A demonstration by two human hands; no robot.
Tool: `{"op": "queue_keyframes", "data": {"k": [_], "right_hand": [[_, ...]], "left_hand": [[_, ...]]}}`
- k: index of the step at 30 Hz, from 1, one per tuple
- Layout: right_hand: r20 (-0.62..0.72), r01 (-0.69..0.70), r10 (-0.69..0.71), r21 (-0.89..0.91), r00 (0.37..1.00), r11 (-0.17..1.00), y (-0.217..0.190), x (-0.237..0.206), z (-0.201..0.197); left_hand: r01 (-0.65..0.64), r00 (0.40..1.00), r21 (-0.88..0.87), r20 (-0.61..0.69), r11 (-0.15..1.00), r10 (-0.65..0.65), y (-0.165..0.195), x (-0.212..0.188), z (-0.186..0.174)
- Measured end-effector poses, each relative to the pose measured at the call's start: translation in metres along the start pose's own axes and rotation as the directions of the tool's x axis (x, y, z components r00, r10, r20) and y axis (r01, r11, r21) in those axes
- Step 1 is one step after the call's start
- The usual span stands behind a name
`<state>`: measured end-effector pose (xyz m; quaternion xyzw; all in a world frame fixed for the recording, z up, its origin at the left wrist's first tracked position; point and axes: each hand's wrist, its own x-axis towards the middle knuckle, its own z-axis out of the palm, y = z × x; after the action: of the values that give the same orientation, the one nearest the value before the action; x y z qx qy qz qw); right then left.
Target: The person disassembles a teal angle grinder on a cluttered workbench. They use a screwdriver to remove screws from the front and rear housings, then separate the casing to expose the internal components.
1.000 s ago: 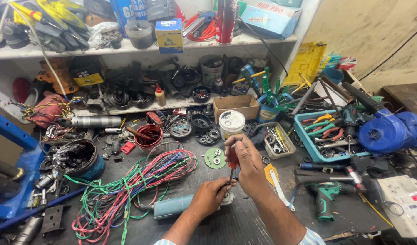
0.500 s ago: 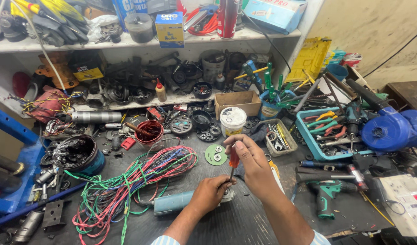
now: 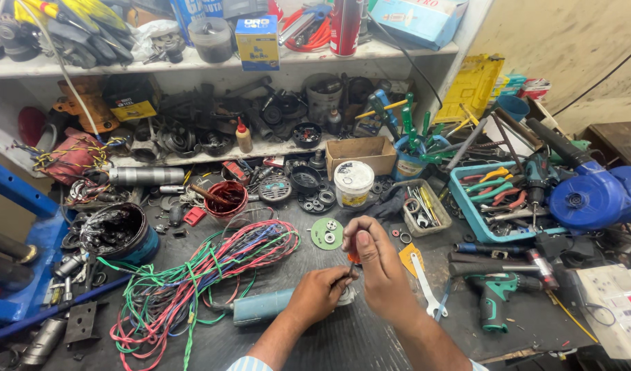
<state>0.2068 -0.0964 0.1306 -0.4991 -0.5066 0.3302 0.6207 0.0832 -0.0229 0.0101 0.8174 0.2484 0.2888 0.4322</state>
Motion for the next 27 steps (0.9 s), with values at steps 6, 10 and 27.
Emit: {"op": "queue_keyframes", "data": {"k": [6, 10, 27], "right_hand": [[0.086, 0.095, -0.107, 0.133, 0.991, 0.987, 0.017, 0.011, -0.009], [0.455, -0.150, -0.054, 0.400, 0.889, 0.904, 0.022, 0.029, -0.023], [0.166, 0.029, -0.048, 0.114, 0.985, 0.993, 0.094, 0.026, -0.041]], "left_hand": [[0.004, 0.999, 0.061, 0.045, 0.998, -0.007, -0.004, 0.003, 0.000], [0.023, 0.996, 0.154, 0.082, 0.988, -0.036, -0.002, 0.002, -0.001], [-0.024, 0.995, 0.065, -0.093, 0.998, 0.030, -0.009, 0.005, 0.007]]}}
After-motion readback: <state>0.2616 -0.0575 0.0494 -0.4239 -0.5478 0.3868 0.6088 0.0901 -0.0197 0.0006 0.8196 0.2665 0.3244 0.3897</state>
